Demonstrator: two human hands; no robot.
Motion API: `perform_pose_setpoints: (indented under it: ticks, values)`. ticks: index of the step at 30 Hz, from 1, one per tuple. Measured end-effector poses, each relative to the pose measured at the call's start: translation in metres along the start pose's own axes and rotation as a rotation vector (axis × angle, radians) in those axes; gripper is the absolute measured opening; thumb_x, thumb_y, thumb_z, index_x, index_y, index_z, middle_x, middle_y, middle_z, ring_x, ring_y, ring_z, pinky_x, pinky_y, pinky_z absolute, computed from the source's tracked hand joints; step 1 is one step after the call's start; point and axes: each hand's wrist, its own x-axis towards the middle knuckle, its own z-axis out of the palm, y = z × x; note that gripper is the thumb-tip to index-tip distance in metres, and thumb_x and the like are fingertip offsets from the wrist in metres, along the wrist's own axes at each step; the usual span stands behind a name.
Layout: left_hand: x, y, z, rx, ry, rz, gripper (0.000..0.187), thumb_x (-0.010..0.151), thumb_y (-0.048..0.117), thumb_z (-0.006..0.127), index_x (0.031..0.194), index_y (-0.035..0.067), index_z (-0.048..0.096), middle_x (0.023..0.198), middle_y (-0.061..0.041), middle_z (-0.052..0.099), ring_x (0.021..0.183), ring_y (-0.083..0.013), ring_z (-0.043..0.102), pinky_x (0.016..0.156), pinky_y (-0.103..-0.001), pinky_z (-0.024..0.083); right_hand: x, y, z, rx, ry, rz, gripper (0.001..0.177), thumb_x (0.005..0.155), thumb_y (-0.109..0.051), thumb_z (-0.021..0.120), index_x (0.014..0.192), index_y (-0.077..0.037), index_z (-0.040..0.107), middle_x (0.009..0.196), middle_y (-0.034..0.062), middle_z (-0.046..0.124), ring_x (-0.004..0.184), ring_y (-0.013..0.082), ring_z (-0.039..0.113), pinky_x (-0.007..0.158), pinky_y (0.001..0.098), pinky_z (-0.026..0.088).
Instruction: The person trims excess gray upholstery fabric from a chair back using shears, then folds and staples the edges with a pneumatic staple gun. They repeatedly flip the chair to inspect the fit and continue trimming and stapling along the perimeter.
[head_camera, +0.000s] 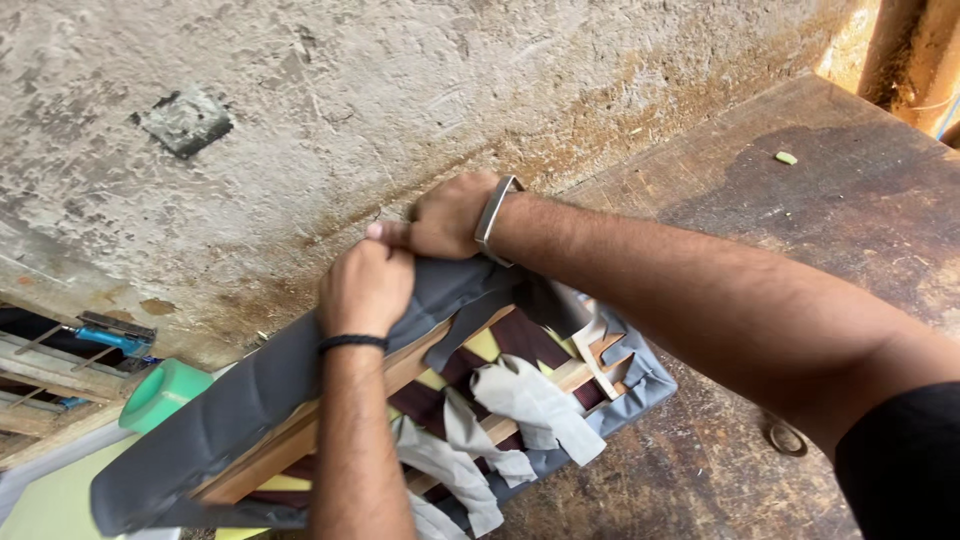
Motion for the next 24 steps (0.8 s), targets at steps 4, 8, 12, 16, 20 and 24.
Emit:
perform_pose_setpoints:
  ticks: [4, 8, 12, 16, 20, 24]
  values:
    - [0.016, 0.000, 0.007, -0.068, -0.023, 0.051, 0.048, 0.096, 0.041, 0.044, 0.100, 0.007, 0.078, 0.107, -0.025, 0.071, 0.102, -0.0467, 0.067, 0.094, -0.056, 0.051, 0.016, 0.010, 0.009, -0.083, 0.019, 0.086, 0.088, 0.092, -0.084, 0.025, 0.118, -0.017, 0.077, 0.108, 0.0169, 0.077, 0.109, 0.0269, 0.073, 0.101, 0.0487, 0.052]
    - [0.025, 0.005, 0.012, -0.068, -0.058, 0.130, 0.052, 0.099, 0.045, 0.041, 0.101, 0.009, 0.078, 0.106, -0.024, 0.073, 0.102, -0.0434, 0.069, 0.094, -0.055, 0.053, 0.022, 0.024, 0.008, -0.015, 0.125, 0.209, 0.078, 0.086, -0.083, 0.036, 0.117, -0.024, 0.077, 0.107, 0.0130, 0.074, 0.107, 0.0297, 0.070, 0.096, 0.0488, 0.053]
    - [0.035, 0.002, 0.018, -0.060, -0.033, 0.194, 0.052, 0.101, 0.044, 0.042, 0.099, 0.006, 0.078, 0.106, -0.024, 0.073, 0.101, -0.0429, 0.070, 0.093, -0.053, 0.053, 0.032, 0.027, 0.010, 0.008, 0.194, 0.345, 0.077, 0.091, -0.080, 0.045, 0.110, -0.014, 0.080, 0.109, 0.0158, 0.076, 0.107, 0.0315, 0.072, 0.097, 0.0458, 0.055]
    - [0.042, 0.005, 0.023, -0.111, -0.063, 0.217, 0.049, 0.100, 0.044, 0.043, 0.100, 0.008, 0.077, 0.104, -0.023, 0.074, 0.099, -0.0411, 0.071, 0.091, -0.053, 0.054, 0.037, 0.034, 0.007, 0.032, 0.208, 0.388, 0.069, 0.088, -0.077, 0.053, 0.114, -0.017, 0.078, 0.116, 0.0132, 0.075, 0.110, 0.0316, 0.070, 0.100, 0.0447, 0.051]
    - [0.049, 0.005, 0.029, -0.111, -0.016, 0.230, 0.050, 0.100, 0.044, 0.045, 0.098, 0.006, 0.078, 0.103, -0.024, 0.074, 0.101, -0.0418, 0.071, 0.092, -0.052, 0.055, 0.047, 0.033, 0.007, 0.041, 0.180, 0.425, 0.065, 0.088, -0.073, 0.055, 0.116, -0.020, 0.078, 0.119, 0.0135, 0.075, 0.113, 0.0302, 0.070, 0.101, 0.0428, 0.052]
    - [0.058, 0.004, 0.035, -0.126, -0.035, 0.193, 0.050, 0.099, 0.043, 0.045, 0.097, 0.005, 0.078, 0.103, -0.023, 0.074, 0.100, -0.0419, 0.070, 0.092, -0.052, 0.054, 0.055, 0.036, 0.008, 0.014, 0.207, 0.419, 0.057, 0.088, -0.065, 0.061, 0.117, -0.019, 0.078, 0.123, 0.0142, 0.072, 0.117, 0.0329, 0.067, 0.103, 0.0440, 0.050]
